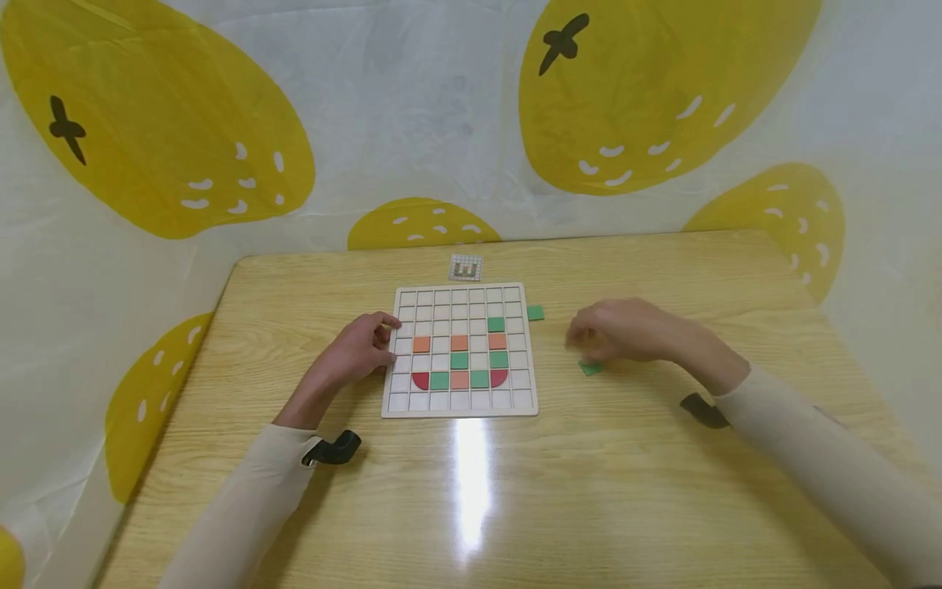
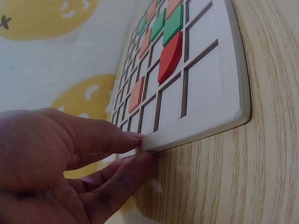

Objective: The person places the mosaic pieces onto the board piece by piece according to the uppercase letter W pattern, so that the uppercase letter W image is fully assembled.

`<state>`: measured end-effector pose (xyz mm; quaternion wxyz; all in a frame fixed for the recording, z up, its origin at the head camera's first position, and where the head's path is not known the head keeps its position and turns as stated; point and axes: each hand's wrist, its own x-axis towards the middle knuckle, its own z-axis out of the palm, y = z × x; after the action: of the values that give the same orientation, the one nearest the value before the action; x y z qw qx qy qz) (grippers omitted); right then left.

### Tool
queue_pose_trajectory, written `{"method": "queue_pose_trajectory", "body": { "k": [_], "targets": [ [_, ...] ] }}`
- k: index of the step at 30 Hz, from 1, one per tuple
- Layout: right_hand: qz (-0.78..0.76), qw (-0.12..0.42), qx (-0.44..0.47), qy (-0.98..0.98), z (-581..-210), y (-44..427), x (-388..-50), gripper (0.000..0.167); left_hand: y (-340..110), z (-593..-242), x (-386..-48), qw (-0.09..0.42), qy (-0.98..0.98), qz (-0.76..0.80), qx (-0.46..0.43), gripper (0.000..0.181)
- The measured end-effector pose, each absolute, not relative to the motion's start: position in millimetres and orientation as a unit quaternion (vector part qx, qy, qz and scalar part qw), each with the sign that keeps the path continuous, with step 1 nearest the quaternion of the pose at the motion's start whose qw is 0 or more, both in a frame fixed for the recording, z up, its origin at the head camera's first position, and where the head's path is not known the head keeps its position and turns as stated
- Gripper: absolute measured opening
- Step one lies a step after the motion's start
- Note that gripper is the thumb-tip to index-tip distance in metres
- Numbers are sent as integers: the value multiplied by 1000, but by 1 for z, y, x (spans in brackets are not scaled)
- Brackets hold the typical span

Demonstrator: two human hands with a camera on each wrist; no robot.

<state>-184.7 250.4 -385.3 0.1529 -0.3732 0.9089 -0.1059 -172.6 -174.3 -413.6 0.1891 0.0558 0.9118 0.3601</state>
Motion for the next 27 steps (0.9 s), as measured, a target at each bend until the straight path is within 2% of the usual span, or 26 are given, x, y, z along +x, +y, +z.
{"method": "queue_pose_trajectory", "body": {
  "k": [9, 20, 27],
  "targets": [
    [-112, 143, -372, 910, -388, 261, -171, 32, -174, -415, -173, 185, 915, 354, 58, 51],
    [-107, 67, -397, 909, -402, 265, -159, 27, -174, -416, -174, 189, 910, 365, 54, 51],
    [-88, 87, -395, 910, -399, 266, -158, 30, -174, -414, -172, 191, 910, 364, 47, 51]
  ]
}}
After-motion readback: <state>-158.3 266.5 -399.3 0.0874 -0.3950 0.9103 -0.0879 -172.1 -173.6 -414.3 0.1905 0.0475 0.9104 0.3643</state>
